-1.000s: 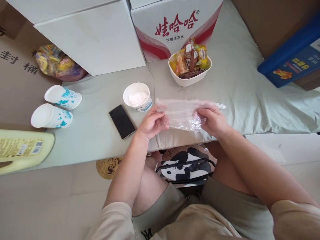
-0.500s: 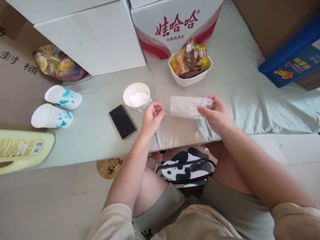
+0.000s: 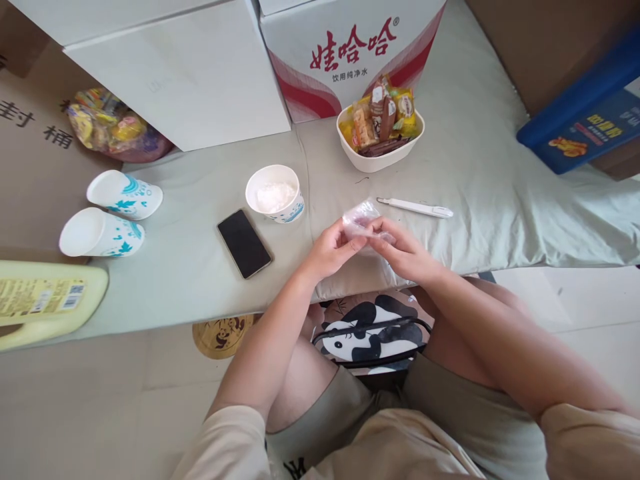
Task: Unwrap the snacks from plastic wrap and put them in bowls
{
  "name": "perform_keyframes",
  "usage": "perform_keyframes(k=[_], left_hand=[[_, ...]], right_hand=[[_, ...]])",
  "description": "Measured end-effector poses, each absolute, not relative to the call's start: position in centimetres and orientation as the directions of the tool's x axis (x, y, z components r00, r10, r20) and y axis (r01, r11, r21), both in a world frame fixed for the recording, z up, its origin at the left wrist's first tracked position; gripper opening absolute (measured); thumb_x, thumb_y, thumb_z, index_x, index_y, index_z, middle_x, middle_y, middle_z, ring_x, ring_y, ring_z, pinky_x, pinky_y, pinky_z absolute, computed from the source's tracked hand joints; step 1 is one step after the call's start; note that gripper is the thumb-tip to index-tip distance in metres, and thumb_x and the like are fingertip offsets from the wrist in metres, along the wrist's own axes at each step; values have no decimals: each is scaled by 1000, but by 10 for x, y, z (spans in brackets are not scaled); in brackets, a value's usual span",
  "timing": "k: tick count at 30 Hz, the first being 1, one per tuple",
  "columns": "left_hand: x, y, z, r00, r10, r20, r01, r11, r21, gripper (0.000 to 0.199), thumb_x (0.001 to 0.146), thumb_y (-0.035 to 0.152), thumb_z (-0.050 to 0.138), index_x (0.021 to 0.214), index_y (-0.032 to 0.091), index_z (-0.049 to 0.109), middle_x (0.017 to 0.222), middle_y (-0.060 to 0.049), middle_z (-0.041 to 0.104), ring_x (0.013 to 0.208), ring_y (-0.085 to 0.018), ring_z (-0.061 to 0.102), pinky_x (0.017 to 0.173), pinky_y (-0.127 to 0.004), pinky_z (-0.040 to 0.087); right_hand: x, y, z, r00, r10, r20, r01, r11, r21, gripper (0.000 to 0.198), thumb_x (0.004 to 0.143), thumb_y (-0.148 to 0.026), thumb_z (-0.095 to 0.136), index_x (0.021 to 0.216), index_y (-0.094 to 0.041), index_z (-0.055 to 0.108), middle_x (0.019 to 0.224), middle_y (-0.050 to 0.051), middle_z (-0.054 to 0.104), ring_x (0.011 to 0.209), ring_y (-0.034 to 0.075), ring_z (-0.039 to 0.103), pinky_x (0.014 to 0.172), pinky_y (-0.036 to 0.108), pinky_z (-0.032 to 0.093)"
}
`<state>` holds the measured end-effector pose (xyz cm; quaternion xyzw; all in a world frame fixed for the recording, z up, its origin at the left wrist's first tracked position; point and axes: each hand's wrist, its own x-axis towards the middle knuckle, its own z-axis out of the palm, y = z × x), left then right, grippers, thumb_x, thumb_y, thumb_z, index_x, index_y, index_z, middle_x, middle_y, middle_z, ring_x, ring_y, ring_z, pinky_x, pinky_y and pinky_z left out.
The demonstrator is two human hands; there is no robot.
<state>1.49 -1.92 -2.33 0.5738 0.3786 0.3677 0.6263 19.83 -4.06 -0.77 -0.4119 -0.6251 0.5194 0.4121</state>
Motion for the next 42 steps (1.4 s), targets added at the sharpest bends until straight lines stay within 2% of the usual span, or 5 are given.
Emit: perform_keyframes(k=[6,13,24,34,42], left_hand=[[12,-21,-24,444,888,-123,-66,169,983,49,85,60,64,107,18,74,105,-8,76,109,-25,67,97,-37,50],[9,-20,-18,346,937,50,104,-92,990,48,80,33,71,127,27,61,118,-5,69,103,-18,66,94,-32,52],[0,-18,-7,433,899,-63,435,-147,888,16,81,34,68,82,19,63,78,0,68,71,-14,61,70,-27,49],[-2,-16,-12,313,949,-34,210,-35,977,27,77,39,72,72,19,54,68,3,58,62,-9,53,61,-24,43],[4,-16,-8,228,970,-84,-15,90,996,54,69,47,81,110,23,56,89,-1,67,78,-13,64,72,-26,50]], right_hand=[[197,-36,-13,28,998,58,127,54,-990,35,78,-43,76,97,-24,54,86,0,58,75,15,54,66,29,45],[197,-35,-9,-117,993,-9,32,-5,-999,43,76,-38,74,107,-27,48,78,-3,53,72,15,54,71,31,46],[207,-33,-9,-129,991,27,85,38,-996,36,77,-32,71,108,-25,52,81,-2,57,73,15,54,72,32,43],[206,-28,-15,-149,986,-79,-19,-83,-996,46,74,-41,76,111,-25,55,81,-2,58,71,15,56,67,30,45],[190,-32,-7,-223,967,-125,9,-126,-992,35,78,-52,72,90,-20,64,78,2,65,71,16,59,65,30,48]])
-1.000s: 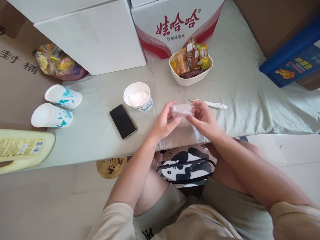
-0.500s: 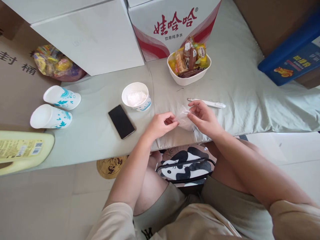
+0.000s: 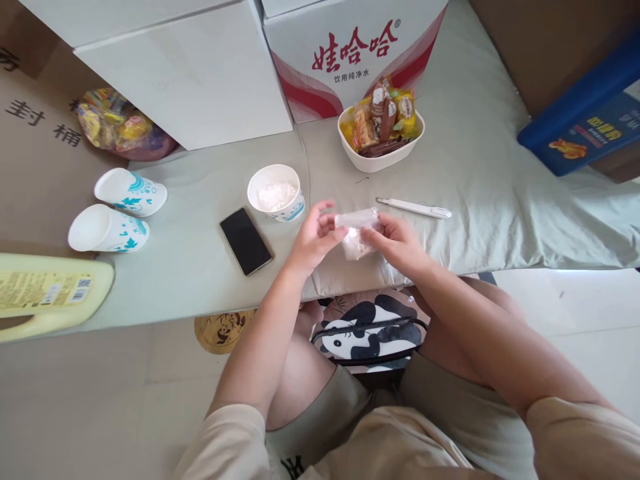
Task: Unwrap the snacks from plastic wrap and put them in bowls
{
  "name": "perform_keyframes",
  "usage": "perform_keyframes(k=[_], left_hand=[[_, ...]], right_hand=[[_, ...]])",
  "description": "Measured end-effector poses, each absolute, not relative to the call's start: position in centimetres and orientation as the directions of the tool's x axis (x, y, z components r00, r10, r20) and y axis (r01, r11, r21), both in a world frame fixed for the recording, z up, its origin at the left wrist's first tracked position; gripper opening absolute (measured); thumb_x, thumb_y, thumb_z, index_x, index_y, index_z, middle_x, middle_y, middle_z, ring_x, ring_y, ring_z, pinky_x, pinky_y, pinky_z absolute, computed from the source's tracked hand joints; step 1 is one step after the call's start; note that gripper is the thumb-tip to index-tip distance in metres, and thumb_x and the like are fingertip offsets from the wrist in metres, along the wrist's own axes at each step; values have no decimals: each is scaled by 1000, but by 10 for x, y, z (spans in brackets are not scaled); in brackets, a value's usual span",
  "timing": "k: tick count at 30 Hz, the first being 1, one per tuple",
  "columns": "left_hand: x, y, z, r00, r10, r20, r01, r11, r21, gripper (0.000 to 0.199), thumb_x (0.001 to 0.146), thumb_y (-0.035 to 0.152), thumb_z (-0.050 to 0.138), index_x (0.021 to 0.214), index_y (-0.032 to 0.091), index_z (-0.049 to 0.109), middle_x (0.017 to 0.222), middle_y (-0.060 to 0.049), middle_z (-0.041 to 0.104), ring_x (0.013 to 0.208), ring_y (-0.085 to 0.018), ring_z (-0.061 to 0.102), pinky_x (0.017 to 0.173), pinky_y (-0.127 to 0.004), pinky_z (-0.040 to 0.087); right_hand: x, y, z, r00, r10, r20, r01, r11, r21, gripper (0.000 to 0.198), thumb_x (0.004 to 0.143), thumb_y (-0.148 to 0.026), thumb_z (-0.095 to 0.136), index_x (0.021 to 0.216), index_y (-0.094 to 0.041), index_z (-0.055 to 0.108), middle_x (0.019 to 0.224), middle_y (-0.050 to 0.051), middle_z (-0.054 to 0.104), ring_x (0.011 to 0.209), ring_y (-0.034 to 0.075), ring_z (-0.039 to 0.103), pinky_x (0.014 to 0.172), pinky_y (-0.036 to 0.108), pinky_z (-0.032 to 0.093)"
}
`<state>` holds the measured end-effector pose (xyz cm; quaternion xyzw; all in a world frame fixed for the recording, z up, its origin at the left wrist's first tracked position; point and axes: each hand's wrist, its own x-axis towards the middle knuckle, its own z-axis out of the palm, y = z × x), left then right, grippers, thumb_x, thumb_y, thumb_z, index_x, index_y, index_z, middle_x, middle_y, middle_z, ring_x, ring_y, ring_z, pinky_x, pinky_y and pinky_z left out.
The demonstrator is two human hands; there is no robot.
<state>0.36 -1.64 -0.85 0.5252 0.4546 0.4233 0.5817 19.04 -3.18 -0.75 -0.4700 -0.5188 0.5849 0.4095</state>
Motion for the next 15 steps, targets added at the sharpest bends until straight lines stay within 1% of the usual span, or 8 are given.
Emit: perform_keyframes(k=[3,4,6,8,9,12,14,15], left_hand=[[3,-17,-10,224,969,-108,38,102,994,44,70,51,79,95,19,61,85,-4,68,79,-16,64,73,-28,51],[0,-17,-9,135,989,-61,69,52,996,41,72,51,77,91,19,61,83,-3,66,78,-16,63,72,-28,51],[-14,-19,-3,-169,978,125,191,-91,977,33,79,50,70,89,21,57,82,-1,63,77,-14,62,72,-26,50],[-33,-21,10,-453,818,354,431,-146,890,25,86,45,60,89,22,52,85,-1,60,83,-14,61,76,-26,51],[-42,-21,18,-510,745,430,545,-106,831,21,88,41,57,90,22,50,86,-1,59,86,-15,61,77,-26,51],[-63,-16,43,-550,641,536,725,48,687,14,82,26,57,82,22,44,78,2,52,80,-15,58,73,-26,51],[-68,-3,55,-505,687,522,797,139,588,14,77,20,58,78,22,44,73,2,50,76,-16,57,72,-27,50],[-68,7,60,-454,749,484,836,169,523,12,76,18,58,78,22,47,72,2,52,76,-16,57,73,-28,50]], right_hand=[[186,-31,-5,-189,976,-109,-39,-118,-992,35,77,-52,73,86,-21,60,74,0,63,67,14,59,64,29,48],[186,-30,-5,-177,977,-117,-56,-129,-990,34,78,-51,73,84,-21,58,72,-1,62,66,13,59,65,29,49],[189,-29,-6,-151,978,-142,-77,-155,-985,32,79,-49,71,83,-21,56,69,-1,61,62,12,58,64,28,50],[195,-27,-7,-134,978,-160,-66,-170,-983,28,82,-47,68,81,-22,55,67,-2,61,58,11,56,62,27,49],[197,-27,-7,-133,977,-166,-55,-175,-983,26,83,-45,66,80,-22,55,66,-2,61,57,11,56,61,27,48],[203,-28,-8,-177,965,-192,-20,-199,-980,20,84,-40,63,80,-21,55,64,-2,60,56,11,55,59,26,46],[205,-28,-7,-218,955,-202,3,-206,-979,17,85,-37,61,80,-21,56,64,-2,60,56,11,55,59,26,45],[206,-28,-7,-233,952,-199,12,-202,-979,16,85,-36,60,80,-21,56,64,-2,60,56,11,56,59,26,45]])
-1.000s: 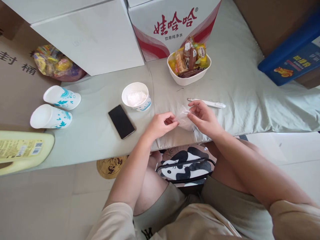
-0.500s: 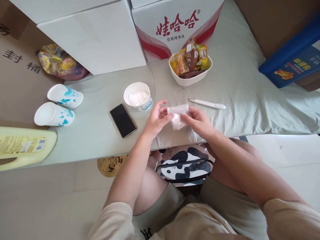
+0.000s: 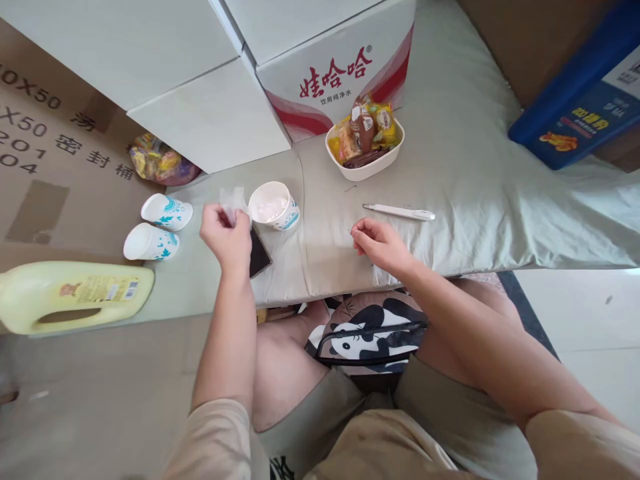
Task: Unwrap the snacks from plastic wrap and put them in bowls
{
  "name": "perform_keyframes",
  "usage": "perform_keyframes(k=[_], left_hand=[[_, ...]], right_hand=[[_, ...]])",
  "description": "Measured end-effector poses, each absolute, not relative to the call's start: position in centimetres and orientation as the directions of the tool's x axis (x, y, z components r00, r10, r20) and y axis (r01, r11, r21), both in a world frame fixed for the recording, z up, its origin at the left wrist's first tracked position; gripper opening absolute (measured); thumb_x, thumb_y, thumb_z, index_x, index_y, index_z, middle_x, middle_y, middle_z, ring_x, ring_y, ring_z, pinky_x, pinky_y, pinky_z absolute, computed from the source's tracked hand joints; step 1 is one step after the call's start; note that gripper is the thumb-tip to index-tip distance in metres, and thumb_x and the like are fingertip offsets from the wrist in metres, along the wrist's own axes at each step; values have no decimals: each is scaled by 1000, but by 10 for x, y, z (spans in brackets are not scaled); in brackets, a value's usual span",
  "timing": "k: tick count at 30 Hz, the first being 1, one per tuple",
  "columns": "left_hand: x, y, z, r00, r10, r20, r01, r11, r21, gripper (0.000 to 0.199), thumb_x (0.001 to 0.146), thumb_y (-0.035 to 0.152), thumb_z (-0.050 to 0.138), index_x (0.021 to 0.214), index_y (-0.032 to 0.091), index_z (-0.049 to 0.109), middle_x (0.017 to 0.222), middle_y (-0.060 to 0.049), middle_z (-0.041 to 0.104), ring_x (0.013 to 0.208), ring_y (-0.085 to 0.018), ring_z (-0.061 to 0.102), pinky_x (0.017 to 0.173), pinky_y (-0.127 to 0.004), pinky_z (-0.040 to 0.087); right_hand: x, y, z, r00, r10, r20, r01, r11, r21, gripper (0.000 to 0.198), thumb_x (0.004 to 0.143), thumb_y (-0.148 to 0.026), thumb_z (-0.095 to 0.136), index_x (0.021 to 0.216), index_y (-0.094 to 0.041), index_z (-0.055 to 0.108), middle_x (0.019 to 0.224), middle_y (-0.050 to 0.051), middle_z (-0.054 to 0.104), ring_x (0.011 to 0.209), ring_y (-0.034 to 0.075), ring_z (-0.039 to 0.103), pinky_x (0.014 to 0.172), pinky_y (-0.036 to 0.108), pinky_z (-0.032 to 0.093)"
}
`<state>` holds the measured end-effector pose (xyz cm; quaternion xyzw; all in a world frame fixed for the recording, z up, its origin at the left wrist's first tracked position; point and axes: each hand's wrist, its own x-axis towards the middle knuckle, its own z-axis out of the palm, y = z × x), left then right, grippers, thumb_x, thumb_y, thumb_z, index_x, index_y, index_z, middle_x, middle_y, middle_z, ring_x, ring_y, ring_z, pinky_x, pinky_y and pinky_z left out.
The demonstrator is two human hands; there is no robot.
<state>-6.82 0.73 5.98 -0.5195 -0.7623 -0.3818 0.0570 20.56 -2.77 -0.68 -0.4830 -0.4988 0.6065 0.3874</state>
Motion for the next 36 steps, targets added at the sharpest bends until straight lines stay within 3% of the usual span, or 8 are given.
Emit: perform_keyframes(k=[5,11,15,18,21,25,30,36], left_hand=[[-51,75,63,-88,987,-136,966,118,232,10,66,22,67,75,21,63,73,-3,65,78,-24,63,78,-35,49],[-33,113,51,-107,811,-575,814,404,418,25,73,41,60,63,19,65,69,-11,71,69,-26,67,64,-36,52],[-37,105,62,-65,862,-503,901,268,342,29,76,47,55,68,21,66,73,-11,72,74,-29,68,65,-37,52],[-39,90,78,90,950,-301,995,-72,69,29,73,43,62,89,21,70,96,-12,74,92,-32,69,81,-39,52],[-36,77,92,132,973,-189,985,-149,-81,45,78,42,57,115,18,68,121,-16,70,110,-35,66,94,-42,50],[-25,65,102,155,962,-226,977,-183,-107,50,83,39,53,125,15,63,126,-15,67,117,-34,63,100,-44,48],[7,50,102,265,953,-145,956,-280,-89,38,87,32,48,117,17,67,122,-13,66,118,-31,61,103,-43,47],[74,45,75,346,905,-249,936,-350,30,40,89,31,49,121,15,66,122,-14,67,108,-28,66,96,-40,51]], right_hand=[[207,-17,-5,-257,952,-164,35,-160,-986,6,84,-28,56,82,-22,55,68,-1,62,58,13,58,59,27,44],[217,10,-8,-173,984,-33,223,7,-975,7,83,-25,50,85,-23,57,69,1,64,65,18,59,66,32,43],[222,29,-14,-49,996,68,404,82,-911,18,85,-22,47,94,-21,62,83,7,69,74,23,60,71,36,43],[219,45,-17,-36,973,230,495,217,-841,28,86,-18,43,103,-20,65,105,14,69,95,28,62,80,41,45],[214,61,-20,-61,930,364,582,329,-743,38,85,-15,43,115,-18,65,130,17,63,120,32,55,102,49,39],[213,74,-25,-84,950,301,672,277,-687,50,82,-11,47,129,-22,61,144,12,57,138,32,42,116,59,20],[228,66,-20,-56,964,259,760,210,-615,32,92,-16,45,114,-26,67,131,11,63,129,31,47,99,48,35],[268,49,-10,63,964,259,878,70,-474,21,96,-26,49,104,-19,67,115,15,65,116,32,51,89,44,35]])
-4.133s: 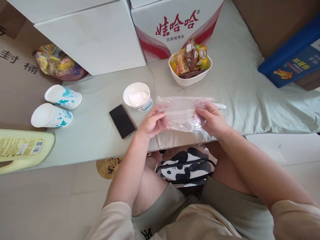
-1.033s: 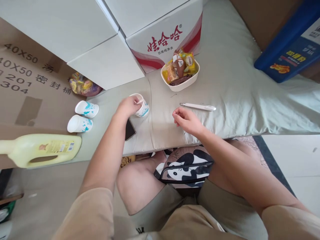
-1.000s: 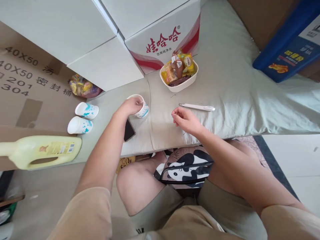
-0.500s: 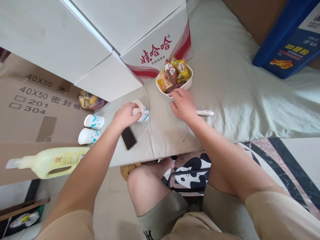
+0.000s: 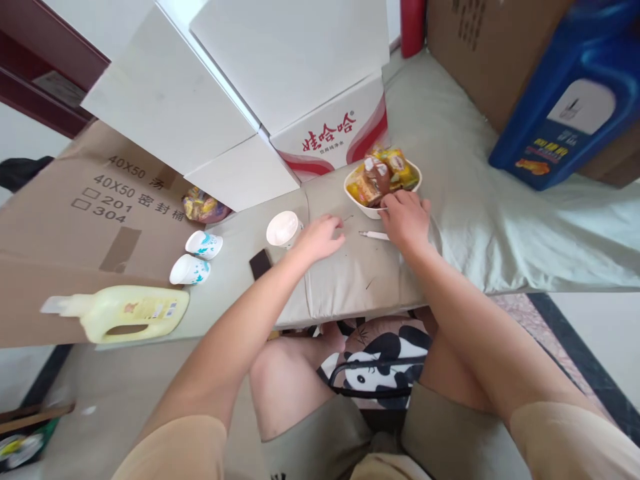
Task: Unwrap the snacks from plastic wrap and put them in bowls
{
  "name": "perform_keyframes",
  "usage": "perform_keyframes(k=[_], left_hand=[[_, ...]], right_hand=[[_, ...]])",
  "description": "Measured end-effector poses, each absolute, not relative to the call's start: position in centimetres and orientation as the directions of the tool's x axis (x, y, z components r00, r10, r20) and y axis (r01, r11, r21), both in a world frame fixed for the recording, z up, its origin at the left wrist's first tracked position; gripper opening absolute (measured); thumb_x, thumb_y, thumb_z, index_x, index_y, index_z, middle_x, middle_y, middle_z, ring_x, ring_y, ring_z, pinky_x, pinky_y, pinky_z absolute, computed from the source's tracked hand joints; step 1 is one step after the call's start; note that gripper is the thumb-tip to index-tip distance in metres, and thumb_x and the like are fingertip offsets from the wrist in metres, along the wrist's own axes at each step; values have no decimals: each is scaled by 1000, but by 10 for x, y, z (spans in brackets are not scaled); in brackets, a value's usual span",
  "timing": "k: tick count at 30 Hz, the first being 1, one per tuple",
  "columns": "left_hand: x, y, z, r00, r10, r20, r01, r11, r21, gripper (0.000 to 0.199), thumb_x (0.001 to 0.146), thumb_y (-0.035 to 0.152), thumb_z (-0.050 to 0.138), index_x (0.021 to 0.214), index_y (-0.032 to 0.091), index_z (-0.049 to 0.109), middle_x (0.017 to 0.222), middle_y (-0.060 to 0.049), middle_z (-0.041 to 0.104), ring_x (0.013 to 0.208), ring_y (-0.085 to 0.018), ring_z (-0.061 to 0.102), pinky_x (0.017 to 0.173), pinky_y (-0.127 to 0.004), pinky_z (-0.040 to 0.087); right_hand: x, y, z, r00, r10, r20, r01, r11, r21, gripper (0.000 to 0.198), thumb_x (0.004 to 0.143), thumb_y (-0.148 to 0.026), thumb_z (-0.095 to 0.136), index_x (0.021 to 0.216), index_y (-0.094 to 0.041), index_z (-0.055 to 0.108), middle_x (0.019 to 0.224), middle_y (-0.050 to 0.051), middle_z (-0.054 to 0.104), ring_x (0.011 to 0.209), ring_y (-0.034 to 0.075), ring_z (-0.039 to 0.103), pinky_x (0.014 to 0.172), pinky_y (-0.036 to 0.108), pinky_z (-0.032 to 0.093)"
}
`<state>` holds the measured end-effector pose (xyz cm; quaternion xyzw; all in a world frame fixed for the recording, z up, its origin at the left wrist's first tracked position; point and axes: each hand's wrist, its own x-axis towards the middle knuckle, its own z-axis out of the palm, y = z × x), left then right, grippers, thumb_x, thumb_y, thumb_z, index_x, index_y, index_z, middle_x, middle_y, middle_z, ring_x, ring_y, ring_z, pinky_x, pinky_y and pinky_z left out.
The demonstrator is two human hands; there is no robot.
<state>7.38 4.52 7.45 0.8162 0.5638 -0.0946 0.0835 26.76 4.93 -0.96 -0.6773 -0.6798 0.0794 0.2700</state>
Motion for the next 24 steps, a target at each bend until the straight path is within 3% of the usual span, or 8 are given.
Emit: perform_keyframes(k=[6,10,12,17,20,22,24], left_hand=[[142,73,42,444,872,-206,892,-409,193,42,90,24,46,128,15,63,129,-15,66,119,-28,63,100,-38,49],[162,96,32,477,852,-218,874,-431,225,46,91,24,45,136,21,59,138,-12,62,126,-28,59,102,-40,48],[169,114,29,493,846,-204,863,-447,234,48,91,23,47,137,22,58,142,-12,59,128,-29,57,103,-41,48],[191,167,21,519,855,15,804,-493,332,45,92,18,42,134,21,57,136,-11,61,119,-25,61,99,-39,48],[202,181,14,541,837,84,768,-532,357,41,93,17,41,130,22,58,125,-10,63,112,-25,62,94,-37,49],[205,181,11,592,799,102,725,-584,366,40,94,17,41,129,23,58,124,-9,61,110,-25,62,92,-37,49],[206,176,10,631,768,109,689,-620,376,40,94,16,41,129,24,58,123,-8,61,109,-25,62,90,-36,49]], right_hand=[[320,41,-1,254,924,286,921,-141,-363,39,97,-22,38,127,-18,61,129,21,58,116,34,50,88,44,37],[324,47,0,108,994,26,970,-100,-224,48,95,-35,47,141,-24,53,120,20,62,110,36,56,88,46,40],[321,61,0,130,991,-37,977,-134,-165,53,95,-43,48,146,-27,50,125,22,60,116,39,55,92,49,40],[335,127,-3,222,974,-50,967,-226,-117,56,99,-51,39,148,-26,48,133,25,57,121,41,55,97,54,39],[358,182,-8,188,981,-49,977,-192,-91,57,99,-50,38,144,-18,52,149,26,47,136,44,44,106,60,34],[371,217,-14,102,993,-56,990,-107,-94,55,100,-46,36,142,-16,54,163,21,30,149,42,28,115,60,25],[379,240,-21,80,993,-85,987,-91,-131,56,100,-42,33,148,-18,48,168,17,23,153,39,24,119,59,22]])
